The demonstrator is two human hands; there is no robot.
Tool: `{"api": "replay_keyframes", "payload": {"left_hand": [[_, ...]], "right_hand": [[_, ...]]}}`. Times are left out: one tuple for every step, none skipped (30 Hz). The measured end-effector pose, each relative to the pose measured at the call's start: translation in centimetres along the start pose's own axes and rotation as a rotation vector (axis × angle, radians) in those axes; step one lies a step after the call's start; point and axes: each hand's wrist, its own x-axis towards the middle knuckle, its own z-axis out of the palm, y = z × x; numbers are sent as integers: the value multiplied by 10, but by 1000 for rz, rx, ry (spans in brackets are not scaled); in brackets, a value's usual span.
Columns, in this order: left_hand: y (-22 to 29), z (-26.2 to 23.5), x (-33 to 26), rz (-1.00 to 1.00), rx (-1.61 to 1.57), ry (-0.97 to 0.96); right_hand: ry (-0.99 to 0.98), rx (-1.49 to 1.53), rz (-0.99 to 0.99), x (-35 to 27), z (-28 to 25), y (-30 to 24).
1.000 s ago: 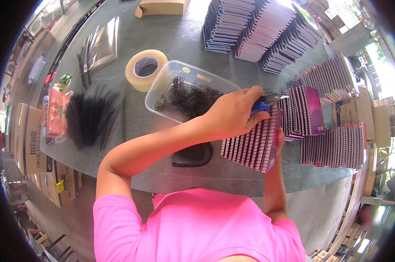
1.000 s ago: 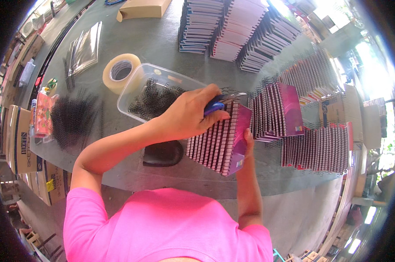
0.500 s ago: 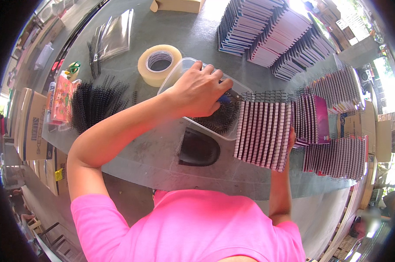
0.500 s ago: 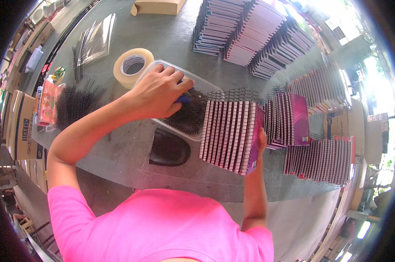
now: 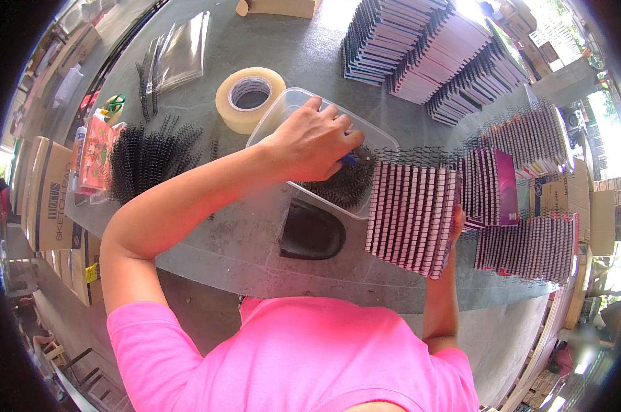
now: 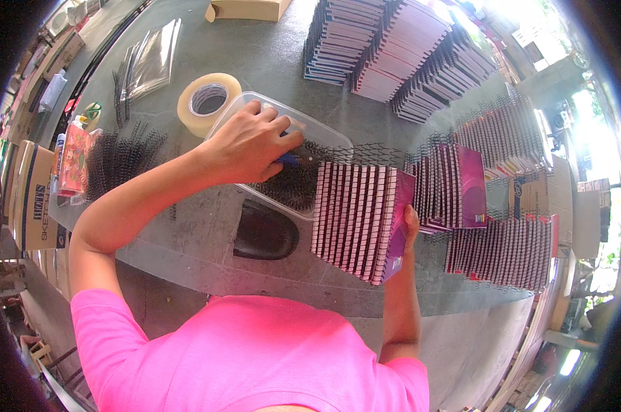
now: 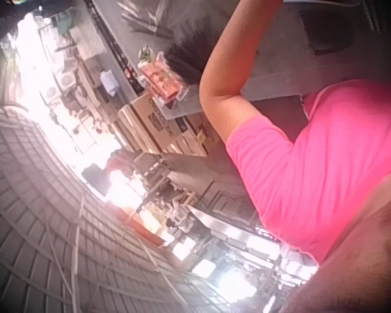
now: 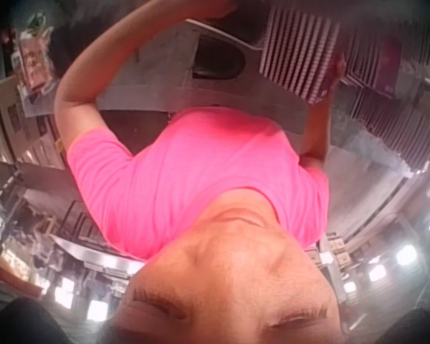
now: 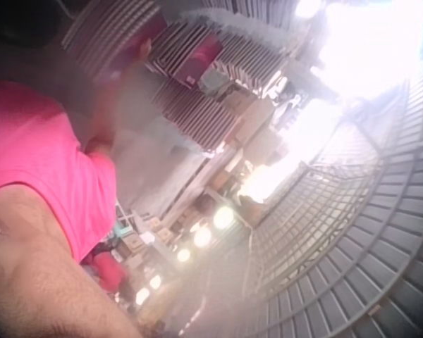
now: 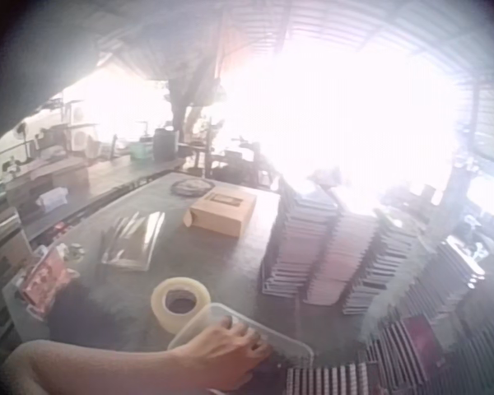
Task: The person gathers stacks of notebooks and uses blue-handled pliers to trim the metal binding coils on each notebook before placing them back into organized stacks on a work table.
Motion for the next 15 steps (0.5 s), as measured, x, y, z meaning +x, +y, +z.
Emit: {"api": "replay_keyframes", "payload": {"left_hand": [[-1, 1, 0, 2, -22, -35], [-2, 2, 0, 4, -43, -70], [-1, 3, -1, -16, -58, -92], [0, 2, -3, -35, -73, -113], [0, 2, -4, -54, -88, -135], [0, 2, -4, -69, -94, -152], [-1, 4, -5, -86, -100, -169], [-2, 4, -6, -104, -106, -185], [-3, 5, -9, -105, -108, -140], [-5, 3, -11, -104, -111, -92], [-5, 2, -12, -103, -114, -45], [-6, 2, -12, -95, -92, -22], [-5, -3, -12, -89, -70, 1], [-4, -6, -10, -82, -49, 23], [-4, -6, -8, -71, -44, 26]], "right_hand": [[-10, -16, 9, 0, -4, -1], [-20, -32, 18, 0, -10, -2], [35, -40, 17, -1, -17, -2], [37, -52, 29, -1, -25, -4], [39, -63, 40, -1, -32, -5], [40, -75, 51, -2, -38, -6], [-1, -42, 60, -1, -33, -5], [-43, -10, 68, 0, -28, -2], [-85, 23, 77, 1, -21, 0], [-63, 37, 78, 1, -11, 2], [-88, 54, 88, 1, -8, 1], [-113, 71, 98, 2, -7, 1], [-106, 63, 91, 2, -9, 0], [-100, 54, 85, 2, -12, -2], [-93, 45, 79, 2, -14, -3]]}}
